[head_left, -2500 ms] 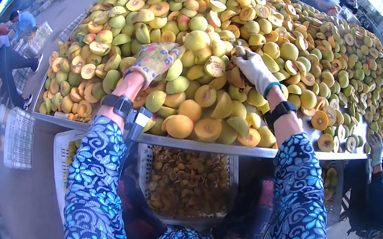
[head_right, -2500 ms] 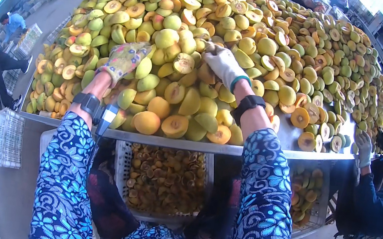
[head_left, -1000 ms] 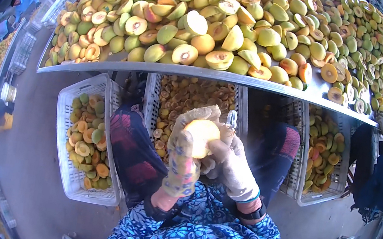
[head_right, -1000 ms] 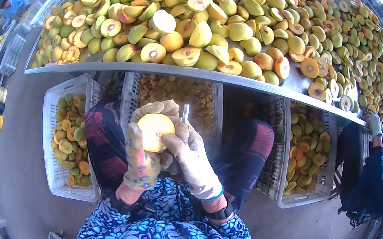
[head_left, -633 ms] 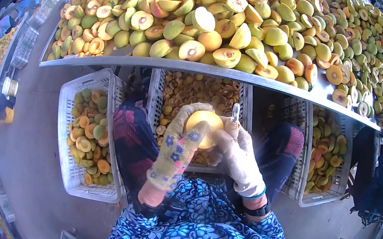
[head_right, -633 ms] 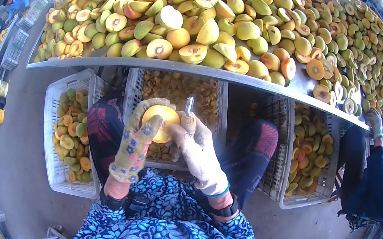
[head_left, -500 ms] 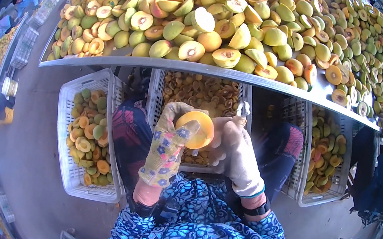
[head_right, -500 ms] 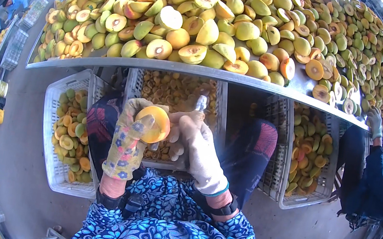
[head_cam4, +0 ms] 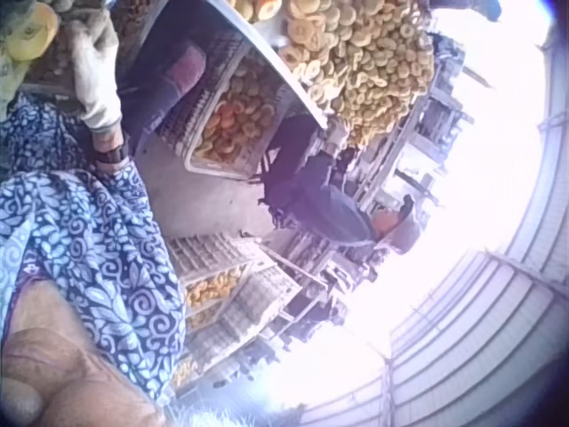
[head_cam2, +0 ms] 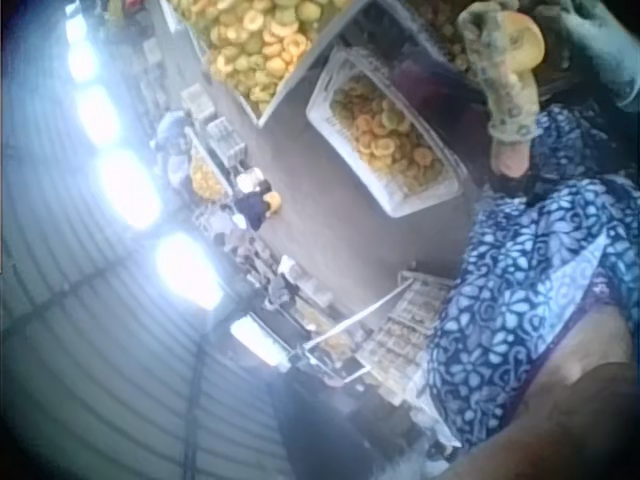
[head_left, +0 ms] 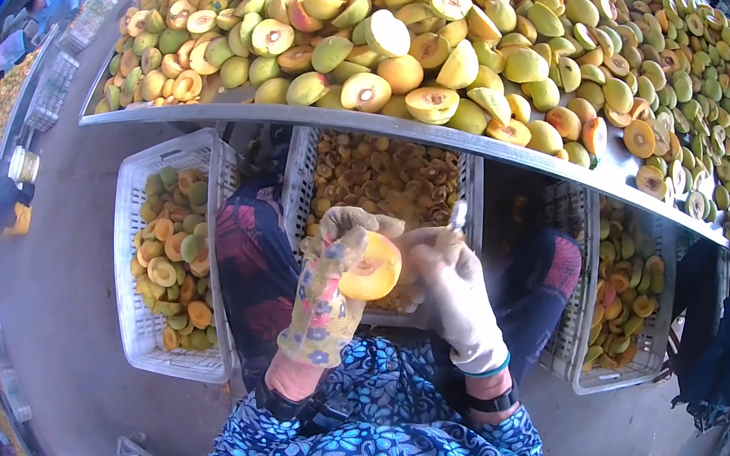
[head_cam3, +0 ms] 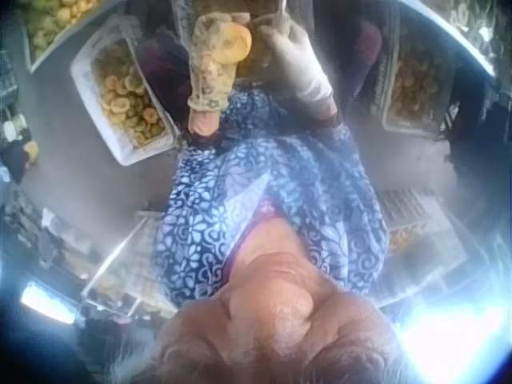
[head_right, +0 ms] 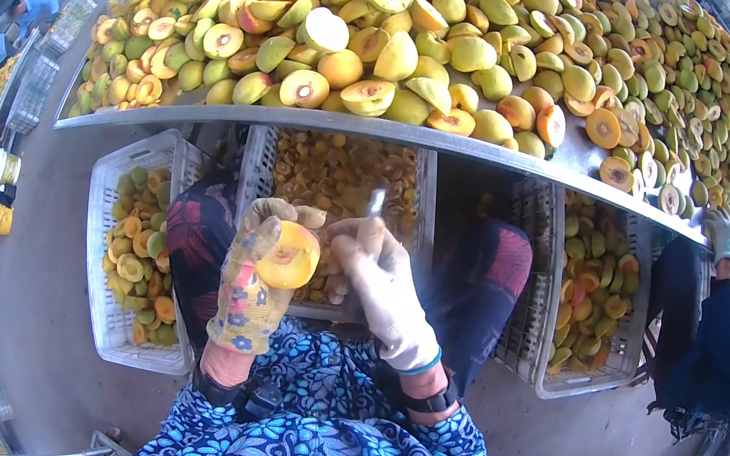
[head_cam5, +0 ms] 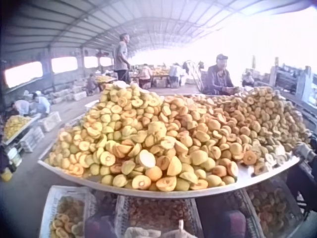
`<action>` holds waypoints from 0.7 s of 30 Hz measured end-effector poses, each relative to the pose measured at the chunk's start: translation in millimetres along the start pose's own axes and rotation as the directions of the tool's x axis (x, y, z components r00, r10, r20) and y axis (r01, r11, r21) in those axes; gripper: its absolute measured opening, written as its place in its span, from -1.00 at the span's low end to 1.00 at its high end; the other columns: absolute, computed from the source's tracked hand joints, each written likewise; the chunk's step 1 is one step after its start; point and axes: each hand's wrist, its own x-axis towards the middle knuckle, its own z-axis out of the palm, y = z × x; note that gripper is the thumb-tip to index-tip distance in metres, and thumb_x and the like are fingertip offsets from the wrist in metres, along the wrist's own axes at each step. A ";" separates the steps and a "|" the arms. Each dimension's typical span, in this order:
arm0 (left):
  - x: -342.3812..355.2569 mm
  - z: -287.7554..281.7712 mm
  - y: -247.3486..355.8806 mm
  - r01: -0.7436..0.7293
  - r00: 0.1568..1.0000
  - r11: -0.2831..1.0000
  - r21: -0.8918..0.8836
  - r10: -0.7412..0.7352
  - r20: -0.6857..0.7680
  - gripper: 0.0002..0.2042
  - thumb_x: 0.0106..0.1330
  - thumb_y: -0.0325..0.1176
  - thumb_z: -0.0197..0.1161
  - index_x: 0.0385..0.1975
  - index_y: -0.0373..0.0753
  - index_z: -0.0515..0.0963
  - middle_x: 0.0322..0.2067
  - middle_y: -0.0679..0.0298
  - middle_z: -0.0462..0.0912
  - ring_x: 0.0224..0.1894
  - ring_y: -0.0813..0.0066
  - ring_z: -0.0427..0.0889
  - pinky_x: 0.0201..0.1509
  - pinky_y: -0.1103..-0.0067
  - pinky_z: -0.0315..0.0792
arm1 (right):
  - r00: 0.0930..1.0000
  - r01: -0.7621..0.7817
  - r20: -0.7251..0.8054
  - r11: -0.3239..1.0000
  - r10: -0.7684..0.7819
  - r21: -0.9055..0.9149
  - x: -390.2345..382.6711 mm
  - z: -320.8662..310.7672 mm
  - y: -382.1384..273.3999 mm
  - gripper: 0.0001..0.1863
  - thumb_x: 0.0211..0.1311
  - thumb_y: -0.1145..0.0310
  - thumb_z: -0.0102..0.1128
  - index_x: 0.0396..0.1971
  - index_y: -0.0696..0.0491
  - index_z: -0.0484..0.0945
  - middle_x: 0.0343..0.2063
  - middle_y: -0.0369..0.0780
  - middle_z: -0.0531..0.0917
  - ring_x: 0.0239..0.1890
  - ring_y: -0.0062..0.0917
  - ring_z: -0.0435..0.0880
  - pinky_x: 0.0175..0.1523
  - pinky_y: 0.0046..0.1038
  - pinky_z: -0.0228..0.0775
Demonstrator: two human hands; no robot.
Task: Manually remove the pits from peaches and peel them using a hand-held tool.
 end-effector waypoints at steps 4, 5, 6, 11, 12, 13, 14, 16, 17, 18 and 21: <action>1.8 -7.1 13.9 0.030 0.999 0.992 -0.123 -0.026 0.037 -0.57 0.45 -0.10 0.06 0.06 -0.38 0.45 -0.03 0.04 0.60 0.09 0.33 0.57 0.18 0.49 0.44 | 0.967 0.241 0.074 0.788 -0.243 -0.567 -10.4 -12.1 8.1 -0.80 0.32 0.32 0.16 -0.21 0.11 0.45 -0.52 -0.34 0.46 -0.50 -0.72 0.40 -0.40 -0.60 0.28; 0.6 -8.5 14.7 0.029 0.999 0.992 -0.119 -0.025 0.029 -0.57 0.45 -0.10 0.06 0.06 -0.38 0.45 -0.03 0.04 0.60 0.09 0.33 0.57 0.18 0.49 0.44 | 0.973 0.230 0.100 0.812 -0.209 -0.536 -17.1 -9.2 7.3 -0.81 0.32 0.33 0.16 -0.22 0.11 0.44 -0.52 -0.34 0.45 -0.50 -0.70 0.40 -0.40 -0.58 0.29; 0.2 -8.4 14.4 -0.007 1.000 0.993 -0.117 0.007 -0.003 -0.58 0.45 -0.12 0.07 0.05 -0.38 0.46 -0.03 0.05 0.60 0.08 0.33 0.57 0.18 0.49 0.44 | 0.984 0.178 0.067 0.888 -0.165 -0.425 -22.1 -2.9 7.2 -0.82 0.29 0.37 0.18 -0.21 0.11 0.44 -0.52 -0.28 0.48 -0.51 -0.60 0.44 -0.39 -0.49 0.32; -5.6 -4.0 14.5 -0.061 0.996 0.998 0.019 0.062 -0.066 -0.64 0.40 -0.20 0.12 0.01 -0.36 0.49 -0.08 0.16 0.60 0.01 0.39 0.58 0.16 0.50 0.44 | 0.936 0.343 0.212 0.586 -0.282 -0.734 -32.1 22.8 -1.8 -0.79 0.31 0.31 0.20 -0.24 0.10 0.41 -0.51 -0.02 0.58 -0.45 -0.07 0.64 -0.39 -0.28 0.40; -7.3 0.6 17.9 -0.058 0.996 0.995 0.079 0.062 -0.061 -0.68 0.39 -0.24 0.13 -0.01 -0.33 0.50 -0.09 0.18 0.59 -0.02 0.41 0.58 0.14 0.51 0.45 | 0.937 0.341 0.219 0.581 -0.271 -0.739 -31.9 24.1 2.5 -0.77 0.31 0.29 0.21 -0.24 0.10 0.40 -0.52 -0.01 0.59 -0.45 -0.06 0.64 -0.40 -0.28 0.40; -8.1 3.5 17.3 -0.053 0.997 0.996 0.078 0.058 -0.059 -0.68 0.39 -0.24 0.13 -0.01 -0.33 0.50 -0.09 0.18 0.59 -0.02 0.41 0.58 0.14 0.51 0.45 | 0.938 0.339 0.226 0.576 -0.261 -0.743 -31.6 24.4 6.0 -0.75 0.32 0.28 0.23 -0.24 0.10 0.39 -0.53 0.01 0.59 -0.45 -0.04 0.64 -0.41 -0.27 0.40; -9.7 5.8 16.2 -0.057 0.997 0.997 0.052 0.059 -0.049 -0.70 0.39 -0.25 0.13 -0.03 -0.31 0.50 -0.08 0.18 0.59 -0.03 0.41 0.58 0.12 0.51 0.45 | 0.931 0.355 0.246 0.509 -0.271 -0.784 -31.2 27.3 4.7 -0.73 0.32 0.26 0.23 -0.25 0.10 0.37 -0.54 0.02 0.59 -0.47 -0.04 0.65 -0.45 -0.26 0.39; -11.8 4.4 10.6 -0.064 0.998 0.998 -0.015 0.064 -0.010 -0.76 0.39 -0.30 0.13 -0.07 -0.30 0.50 -0.04 0.16 0.58 0.03 0.37 0.58 0.15 0.46 0.47 | 0.935 0.343 0.233 0.520 -0.267 -0.782 -28.5 28.9 7.5 -0.73 0.33 0.26 0.23 -0.26 0.10 0.38 -0.55 0.02 0.58 -0.48 -0.05 0.64 -0.46 -0.25 0.37; -11.3 6.0 8.9 -0.063 0.998 0.998 -0.015 0.062 -0.010 -0.76 0.39 -0.30 0.13 -0.07 -0.30 0.50 -0.04 0.16 0.58 0.03 0.37 0.58 0.15 0.46 0.47 | 0.938 0.335 0.223 0.529 -0.266 -0.779 -27.1 28.5 8.6 -0.74 0.33 0.26 0.23 -0.26 0.11 0.38 -0.56 0.02 0.58 -0.48 -0.05 0.64 -0.47 -0.25 0.36; -10.3 8.4 7.0 -0.102 0.994 0.994 -0.027 0.103 0.035 -0.74 0.39 -0.26 0.11 -0.06 -0.29 0.48 -0.01 0.10 0.56 0.06 0.28 0.57 0.18 0.36 0.47 | 0.932 0.352 0.230 0.539 -0.281 -0.765 -26.2 27.3 9.6 -0.74 0.33 0.25 0.22 -0.26 0.11 0.38 -0.57 0.03 0.57 -0.49 -0.05 0.64 -0.48 -0.24 0.34; -10.9 6.7 4.6 -0.147 0.986 0.989 0.014 0.145 0.084 -0.70 0.41 -0.20 0.08 -0.06 -0.31 0.46 0.03 0.03 0.55 0.08 0.18 0.58 0.19 0.24 0.49 | 0.943 0.333 0.247 0.575 -0.225 -0.747 -25.8 23.0 9.6 -0.73 0.33 0.24 0.22 -0.26 0.12 0.39 -0.55 0.04 0.59 -0.48 -0.04 0.64 -0.46 -0.24 0.37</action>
